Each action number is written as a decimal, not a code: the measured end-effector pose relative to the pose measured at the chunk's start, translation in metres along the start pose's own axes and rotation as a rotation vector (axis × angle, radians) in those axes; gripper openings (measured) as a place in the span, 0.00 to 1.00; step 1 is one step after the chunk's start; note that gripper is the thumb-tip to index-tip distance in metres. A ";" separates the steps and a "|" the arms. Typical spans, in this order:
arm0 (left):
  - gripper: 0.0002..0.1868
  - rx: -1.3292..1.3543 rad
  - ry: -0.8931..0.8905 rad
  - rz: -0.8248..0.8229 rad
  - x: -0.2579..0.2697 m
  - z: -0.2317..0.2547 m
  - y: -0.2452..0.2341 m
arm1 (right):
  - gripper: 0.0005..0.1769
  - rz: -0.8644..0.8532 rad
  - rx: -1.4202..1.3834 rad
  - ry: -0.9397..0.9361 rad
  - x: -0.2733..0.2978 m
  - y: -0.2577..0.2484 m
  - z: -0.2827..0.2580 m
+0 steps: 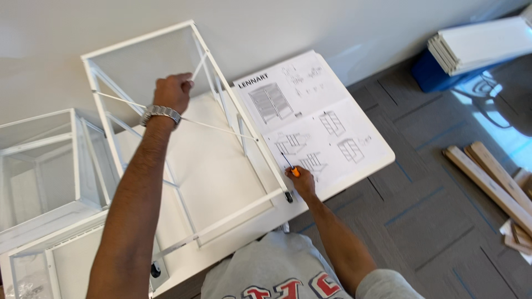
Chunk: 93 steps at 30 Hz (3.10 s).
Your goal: The person assembles a white wire drawer unit by aligning the frame components and securing the horizontal support bars with a screwdriver.
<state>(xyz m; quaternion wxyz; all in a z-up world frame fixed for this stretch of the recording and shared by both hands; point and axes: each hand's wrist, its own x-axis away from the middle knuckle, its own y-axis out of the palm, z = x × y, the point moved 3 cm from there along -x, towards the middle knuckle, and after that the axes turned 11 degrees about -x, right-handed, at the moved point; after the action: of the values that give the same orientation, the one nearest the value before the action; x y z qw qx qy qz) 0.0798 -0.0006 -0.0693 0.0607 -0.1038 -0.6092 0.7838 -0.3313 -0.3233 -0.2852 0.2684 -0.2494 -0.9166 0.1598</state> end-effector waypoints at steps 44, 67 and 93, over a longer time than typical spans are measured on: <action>0.30 0.373 0.350 0.364 0.148 -0.022 -0.166 | 0.12 0.018 -0.449 0.125 0.091 -0.033 0.017; 0.20 0.633 -0.438 0.321 0.264 -0.148 -0.129 | 0.26 -0.344 -0.839 -0.381 0.087 -0.064 -0.251; 0.32 0.987 -0.275 -0.021 0.172 -0.163 -0.101 | 0.20 -0.349 -0.561 -0.667 0.113 0.130 -0.472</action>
<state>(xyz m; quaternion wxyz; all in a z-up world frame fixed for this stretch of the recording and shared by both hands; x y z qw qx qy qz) -0.0517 0.2166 -0.0256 0.0295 0.0476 -0.1701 0.9838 -0.0962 -0.0796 0.0859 -0.0958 -0.0893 -0.9889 -0.0704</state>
